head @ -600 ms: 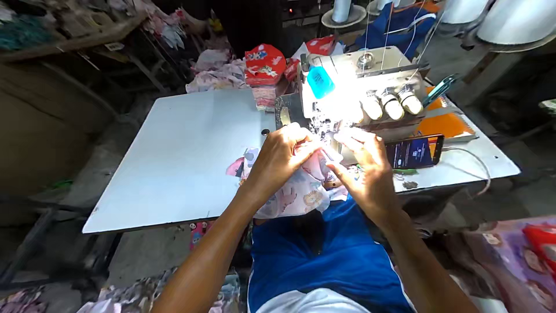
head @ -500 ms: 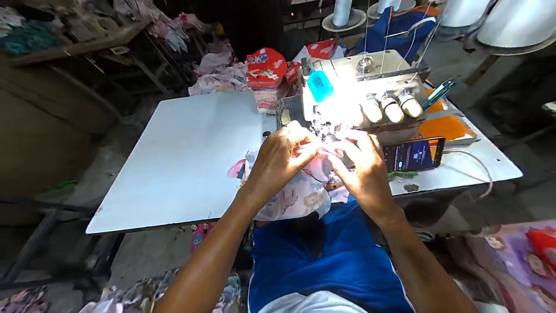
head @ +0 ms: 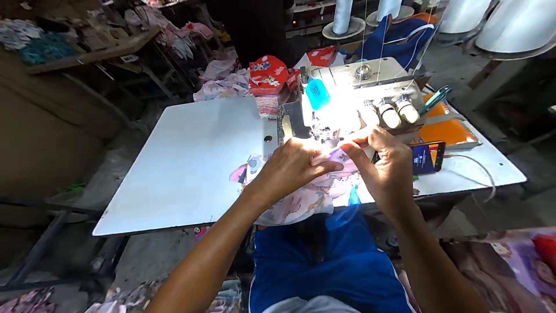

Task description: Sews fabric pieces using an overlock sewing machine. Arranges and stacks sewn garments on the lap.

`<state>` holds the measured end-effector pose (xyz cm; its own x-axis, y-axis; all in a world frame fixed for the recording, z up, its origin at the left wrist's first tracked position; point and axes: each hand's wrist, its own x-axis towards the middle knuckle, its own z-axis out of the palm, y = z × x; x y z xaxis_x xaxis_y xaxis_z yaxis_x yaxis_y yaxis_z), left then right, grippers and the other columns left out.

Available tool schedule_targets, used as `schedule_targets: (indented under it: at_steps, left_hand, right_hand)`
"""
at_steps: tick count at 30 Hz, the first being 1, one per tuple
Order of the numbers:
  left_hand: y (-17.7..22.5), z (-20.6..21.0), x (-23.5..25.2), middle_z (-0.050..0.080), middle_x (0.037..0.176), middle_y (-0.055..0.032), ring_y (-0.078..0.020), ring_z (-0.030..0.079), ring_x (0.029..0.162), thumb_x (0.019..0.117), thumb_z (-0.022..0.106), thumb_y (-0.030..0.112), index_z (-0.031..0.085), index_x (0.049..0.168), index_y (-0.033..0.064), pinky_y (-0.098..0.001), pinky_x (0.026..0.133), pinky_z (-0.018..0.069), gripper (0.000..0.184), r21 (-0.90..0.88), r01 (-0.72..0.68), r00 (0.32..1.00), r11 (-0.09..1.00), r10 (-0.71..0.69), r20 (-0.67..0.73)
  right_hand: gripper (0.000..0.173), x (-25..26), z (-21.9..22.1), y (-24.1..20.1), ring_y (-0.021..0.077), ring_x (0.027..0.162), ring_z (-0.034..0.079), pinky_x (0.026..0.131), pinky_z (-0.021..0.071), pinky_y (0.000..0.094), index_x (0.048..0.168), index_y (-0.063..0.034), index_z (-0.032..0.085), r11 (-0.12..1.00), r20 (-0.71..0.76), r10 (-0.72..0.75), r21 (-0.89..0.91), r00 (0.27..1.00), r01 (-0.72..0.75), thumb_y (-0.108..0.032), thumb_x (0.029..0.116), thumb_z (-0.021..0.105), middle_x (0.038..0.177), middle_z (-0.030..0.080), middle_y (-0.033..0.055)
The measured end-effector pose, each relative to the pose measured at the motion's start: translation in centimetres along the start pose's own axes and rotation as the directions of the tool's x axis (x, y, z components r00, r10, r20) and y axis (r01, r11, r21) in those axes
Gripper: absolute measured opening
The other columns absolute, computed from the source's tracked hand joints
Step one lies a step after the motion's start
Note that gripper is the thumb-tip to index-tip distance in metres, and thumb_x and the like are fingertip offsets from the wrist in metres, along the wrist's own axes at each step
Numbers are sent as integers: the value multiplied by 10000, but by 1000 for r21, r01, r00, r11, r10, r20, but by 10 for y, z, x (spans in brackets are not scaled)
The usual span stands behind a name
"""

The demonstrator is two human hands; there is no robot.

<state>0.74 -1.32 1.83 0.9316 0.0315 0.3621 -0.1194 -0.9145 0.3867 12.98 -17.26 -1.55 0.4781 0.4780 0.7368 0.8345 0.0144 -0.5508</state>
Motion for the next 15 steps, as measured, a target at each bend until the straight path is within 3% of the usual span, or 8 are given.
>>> schedule_targets:
  at_steps: [2, 4, 6, 7, 9, 11, 15]
  left_hand:
    - [-1, -8, 4, 528, 603, 9, -56, 473, 549, 980, 657, 266, 641, 701, 64, -244, 533, 369, 345, -81, -12, 1000, 997, 14, 18]
    - [-2, -18, 6, 523, 600, 31, -7, 465, 542, 1022, 594, 267, 654, 735, 60, -194, 525, 367, 359, -120, 17, 1000, 993, -18, -7]
    - [-1, -24, 4, 528, 621, 50, 17, 474, 562, 1046, 539, 272, 661, 762, 70, -177, 541, 372, 369, -134, 60, 997, 989, -66, -39]
    - [-1, -26, 4, 532, 635, 68, 38, 487, 578, 1057, 513, 273, 657, 769, 85, -159, 551, 384, 373, -153, 84, 994, 985, -94, -56]
    - [-1, -25, 1, 531, 670, 66, 30, 508, 636, 1070, 481, 281, 639, 774, 89, -176, 609, 406, 387, -163, 137, 980, 977, -158, -123]
    - [-4, -23, -3, 548, 684, 66, 20, 527, 643, 1079, 486, 305, 654, 818, 92, -190, 617, 428, 376, -194, 203, 954, 960, -239, -183]
    - [-12, -19, -14, 573, 694, 83, 45, 517, 594, 1074, 522, 289, 706, 982, 101, -143, 557, 416, 279, -206, 274, 896, 939, -327, -300]
  right_hand:
    - [287, -2, 1, 1, -12, 857, 622, 760, 508, 152, 1013, -49, 680, 977, 17, 108, 185, 994, -109, -314, 1047, 574, 925, 661, -15]
    - [495, -8, -2, 5, -27, 1010, 642, 874, 547, 187, 1239, -72, 612, 879, 187, 185, 407, 965, -248, -506, 1067, 449, 1100, 675, -59]
    - [643, -18, 1, 8, -32, 1058, 639, 903, 547, 196, 1393, -101, 530, 744, 358, 226, 537, 906, -398, -610, 1000, 509, 1198, 677, -91]
    - [625, -22, 6, 8, -30, 997, 648, 848, 553, 187, 1389, -99, 534, 673, 403, 254, 579, 879, -460, -553, 966, 608, 1160, 686, -92]
    - [534, -29, 16, 4, 20, 877, 690, 759, 595, 213, 1333, -57, 582, 566, 423, 338, 622, 841, -540, -291, 883, 750, 1059, 719, -42]
    - [333, -34, 25, -1, 40, 781, 699, 701, 599, 218, 1199, -53, 645, 549, 357, 423, 630, 832, -550, -100, 886, 752, 920, 735, -18]
    - [133, -37, 39, -1, 58, 791, 710, 755, 614, 242, 1065, -65, 680, 517, 208, 476, 720, 855, -463, -19, 940, 687, 893, 726, -14]
